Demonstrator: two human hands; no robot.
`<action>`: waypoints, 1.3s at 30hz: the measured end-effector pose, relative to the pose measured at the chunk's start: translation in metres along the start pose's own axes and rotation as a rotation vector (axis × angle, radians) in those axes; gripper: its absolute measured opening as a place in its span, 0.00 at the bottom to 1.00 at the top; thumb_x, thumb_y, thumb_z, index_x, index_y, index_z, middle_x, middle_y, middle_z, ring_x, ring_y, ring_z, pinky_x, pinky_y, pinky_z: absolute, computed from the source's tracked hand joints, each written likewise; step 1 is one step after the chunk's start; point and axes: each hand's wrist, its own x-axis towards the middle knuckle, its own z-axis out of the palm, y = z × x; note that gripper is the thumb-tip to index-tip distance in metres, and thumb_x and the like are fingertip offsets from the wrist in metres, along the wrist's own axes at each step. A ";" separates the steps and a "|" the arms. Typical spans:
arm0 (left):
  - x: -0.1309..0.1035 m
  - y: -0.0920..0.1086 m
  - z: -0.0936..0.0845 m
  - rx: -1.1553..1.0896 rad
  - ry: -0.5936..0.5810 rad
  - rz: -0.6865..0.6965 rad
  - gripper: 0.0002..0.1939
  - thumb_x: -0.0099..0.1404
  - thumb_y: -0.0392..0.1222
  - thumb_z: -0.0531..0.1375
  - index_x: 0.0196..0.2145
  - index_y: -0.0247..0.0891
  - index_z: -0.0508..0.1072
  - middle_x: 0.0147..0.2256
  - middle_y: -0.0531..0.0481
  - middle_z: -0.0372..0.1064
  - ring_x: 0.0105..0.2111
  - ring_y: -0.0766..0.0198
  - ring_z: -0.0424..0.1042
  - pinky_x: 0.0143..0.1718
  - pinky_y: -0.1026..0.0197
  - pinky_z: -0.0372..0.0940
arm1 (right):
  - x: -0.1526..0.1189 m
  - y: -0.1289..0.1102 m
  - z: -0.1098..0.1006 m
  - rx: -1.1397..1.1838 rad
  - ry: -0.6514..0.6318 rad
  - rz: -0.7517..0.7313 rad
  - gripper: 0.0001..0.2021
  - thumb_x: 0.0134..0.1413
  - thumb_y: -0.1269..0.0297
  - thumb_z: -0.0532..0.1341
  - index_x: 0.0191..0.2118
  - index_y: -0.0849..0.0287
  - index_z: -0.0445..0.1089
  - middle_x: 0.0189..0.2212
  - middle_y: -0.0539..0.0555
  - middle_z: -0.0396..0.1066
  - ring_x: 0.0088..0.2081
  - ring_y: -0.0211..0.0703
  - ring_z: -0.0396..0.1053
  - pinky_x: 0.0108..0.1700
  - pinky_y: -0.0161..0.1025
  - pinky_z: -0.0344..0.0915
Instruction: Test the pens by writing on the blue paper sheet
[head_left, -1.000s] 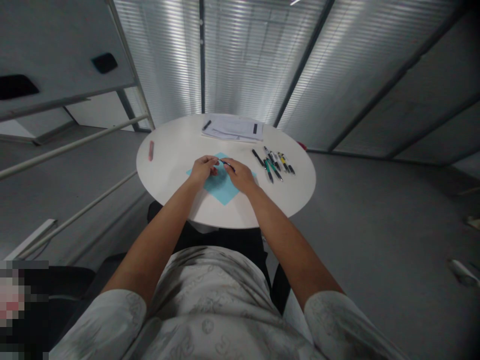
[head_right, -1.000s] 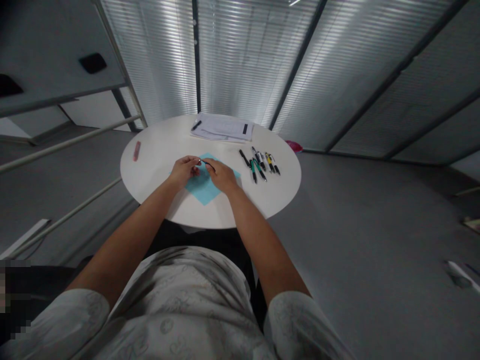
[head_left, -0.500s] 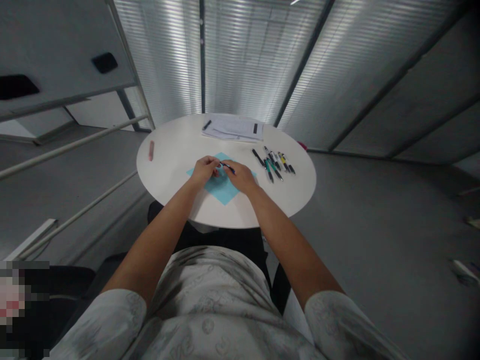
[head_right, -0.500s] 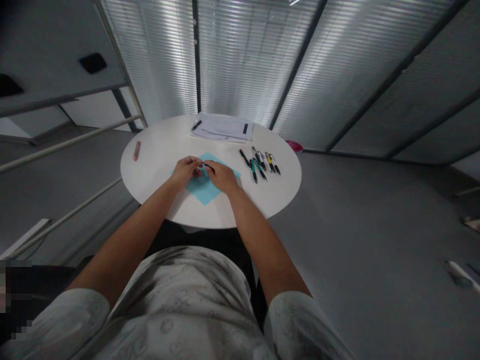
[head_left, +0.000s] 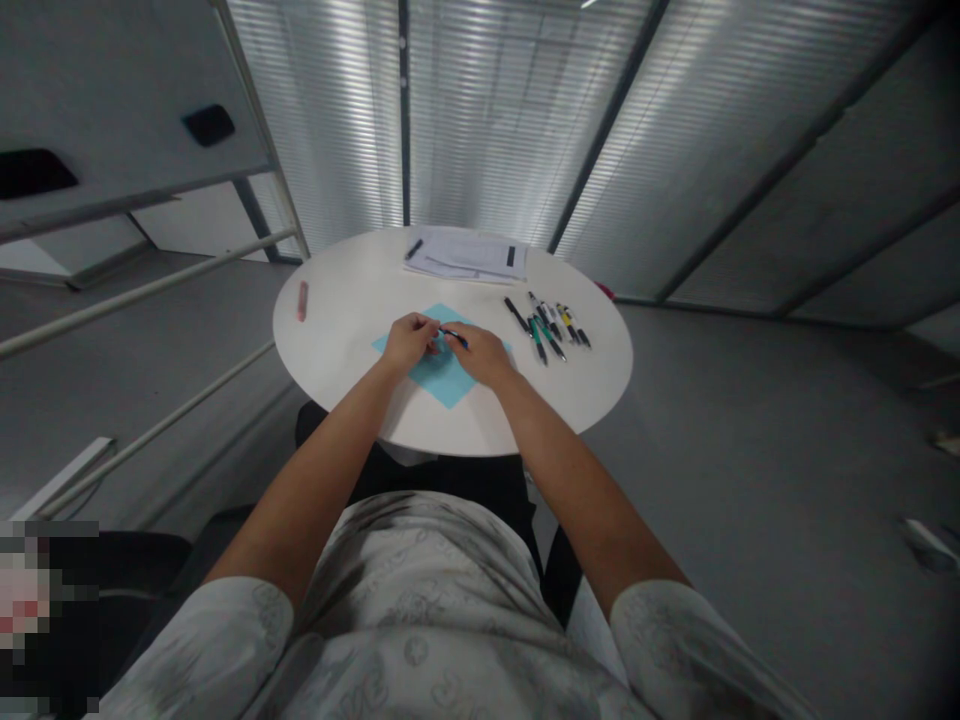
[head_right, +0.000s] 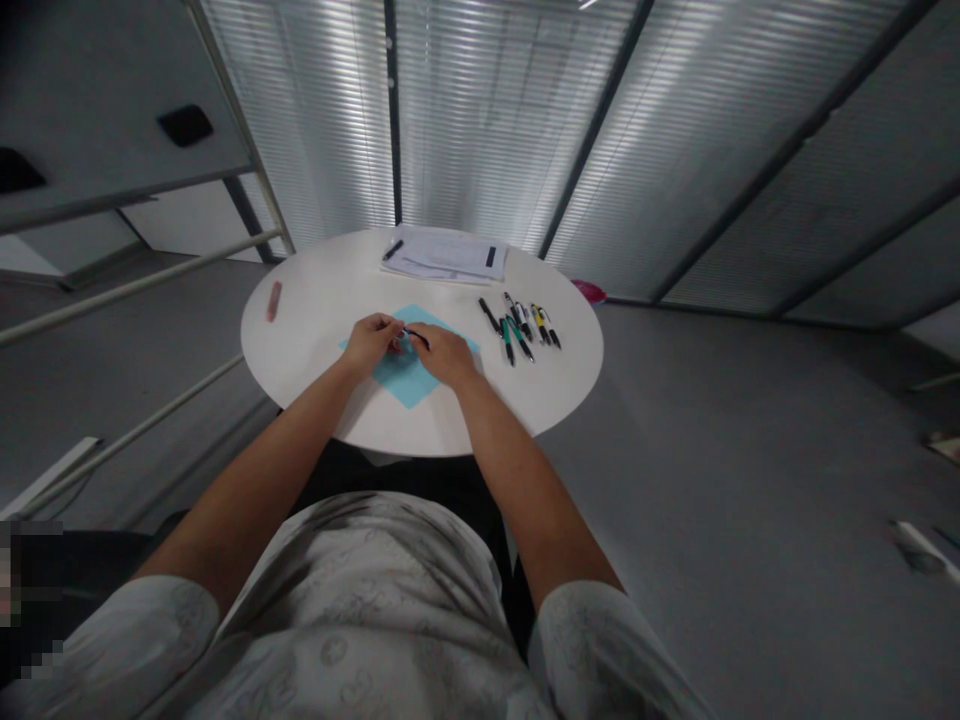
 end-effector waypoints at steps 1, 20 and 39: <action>0.000 -0.001 0.000 0.002 0.001 0.000 0.08 0.60 0.39 0.63 0.27 0.35 0.68 0.19 0.54 0.64 0.17 0.70 0.65 0.24 0.64 0.64 | 0.000 0.000 0.000 0.001 0.005 -0.001 0.16 0.66 0.62 0.54 0.55 0.50 0.72 0.52 0.52 0.75 0.52 0.48 0.71 0.54 0.45 0.66; -0.005 0.006 -0.004 0.012 -0.117 -0.014 0.06 0.57 0.39 0.64 0.27 0.33 0.73 0.20 0.51 0.68 0.20 0.68 0.67 0.26 0.63 0.62 | -0.002 0.000 0.001 0.053 0.064 0.062 0.11 0.59 0.60 0.59 0.46 0.53 0.71 0.35 0.50 0.74 0.34 0.42 0.68 0.39 0.39 0.62; -0.007 0.008 -0.008 -0.034 -0.219 0.014 0.09 0.54 0.40 0.67 0.33 0.33 0.78 0.26 0.49 0.69 0.24 0.69 0.66 0.27 0.64 0.63 | 0.003 0.008 -0.004 0.169 0.036 -0.019 0.10 0.58 0.60 0.59 0.33 0.58 0.74 0.31 0.53 0.72 0.34 0.42 0.67 0.42 0.40 0.62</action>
